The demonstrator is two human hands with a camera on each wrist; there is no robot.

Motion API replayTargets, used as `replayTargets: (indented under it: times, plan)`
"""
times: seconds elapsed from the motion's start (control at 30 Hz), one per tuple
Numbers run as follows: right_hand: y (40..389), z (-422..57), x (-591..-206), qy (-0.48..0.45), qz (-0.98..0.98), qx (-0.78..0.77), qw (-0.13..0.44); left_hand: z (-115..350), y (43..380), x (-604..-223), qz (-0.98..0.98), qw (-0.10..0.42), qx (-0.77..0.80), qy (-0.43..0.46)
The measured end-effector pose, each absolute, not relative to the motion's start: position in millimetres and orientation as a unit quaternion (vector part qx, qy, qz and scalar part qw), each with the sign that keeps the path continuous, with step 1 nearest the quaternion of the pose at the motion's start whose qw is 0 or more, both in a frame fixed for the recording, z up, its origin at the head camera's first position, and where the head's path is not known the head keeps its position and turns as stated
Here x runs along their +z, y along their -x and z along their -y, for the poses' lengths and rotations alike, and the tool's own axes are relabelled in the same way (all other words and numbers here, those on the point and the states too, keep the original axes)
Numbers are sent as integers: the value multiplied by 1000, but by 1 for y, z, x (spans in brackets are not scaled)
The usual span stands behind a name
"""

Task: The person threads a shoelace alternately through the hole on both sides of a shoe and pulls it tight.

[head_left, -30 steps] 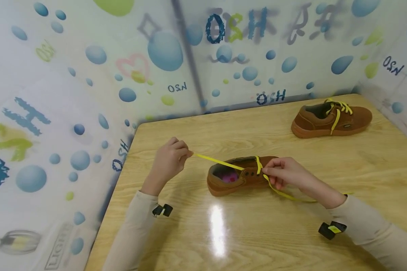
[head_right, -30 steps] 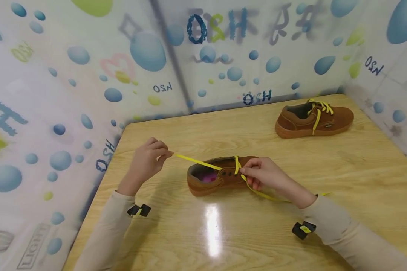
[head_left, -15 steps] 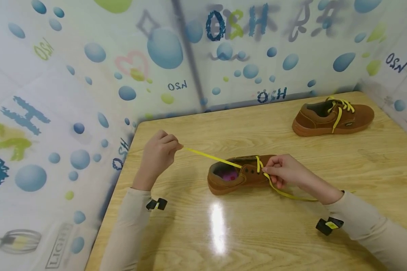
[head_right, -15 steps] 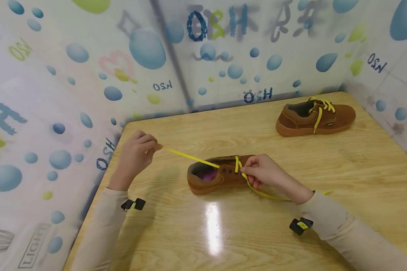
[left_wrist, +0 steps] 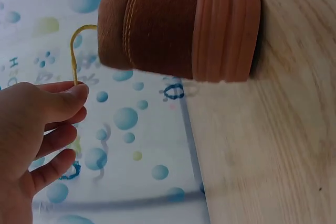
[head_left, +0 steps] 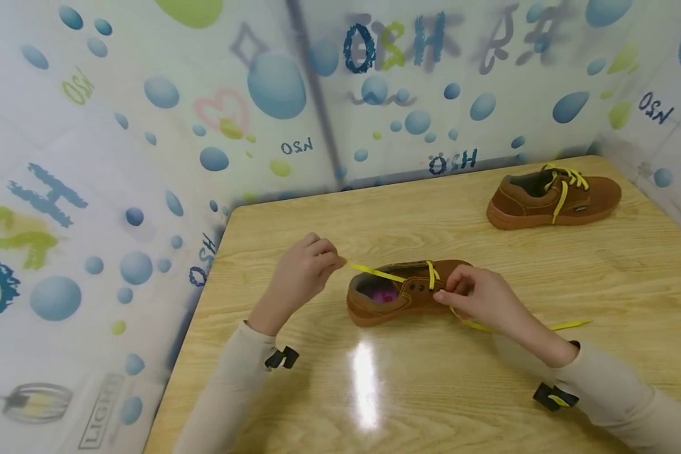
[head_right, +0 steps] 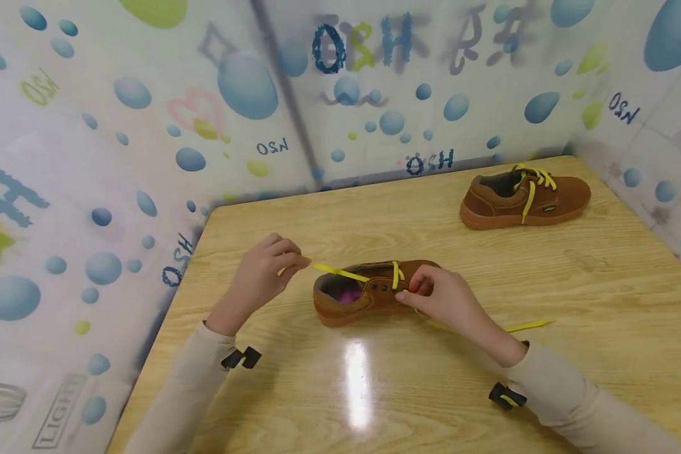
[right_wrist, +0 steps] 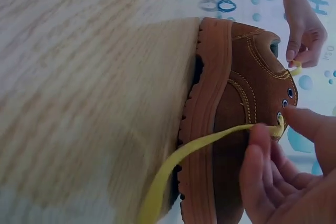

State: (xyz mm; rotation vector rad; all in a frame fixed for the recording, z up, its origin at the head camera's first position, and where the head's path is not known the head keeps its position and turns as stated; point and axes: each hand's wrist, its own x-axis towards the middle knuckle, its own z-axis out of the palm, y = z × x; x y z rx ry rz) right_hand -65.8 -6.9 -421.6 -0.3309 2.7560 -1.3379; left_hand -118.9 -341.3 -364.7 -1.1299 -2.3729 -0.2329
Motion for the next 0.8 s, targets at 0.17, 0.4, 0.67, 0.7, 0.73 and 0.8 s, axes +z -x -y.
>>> replayTargets:
  times: [0.17, 0.4, 0.67, 0.7, 0.73, 0.8]
  plan:
    - [61, 8, -426, 125, -924, -360, -22, 318, 112, -371, 868, 218, -14, 446]
    - [52, 6, -428, 179, -935, -258, -163, 299, 104, -371, 880, 174, 84, 434]
    - [38, -7, -414, 228, -918, -146, -290, 279, 99, -364, 877, 186, 7, 444]
    - [37, -8, -412, 229, -916, -142, -296, 270, 97, -364, 872, 192, -3, 451]
    - [36, -10, -409, 229, -915, -139, -301, 260, 95, -363, 868, 193, -7, 458]
    - [33, -11, -403, 225, -916, -141, -300, 239, 91, -365, 862, 185, 5, 471]
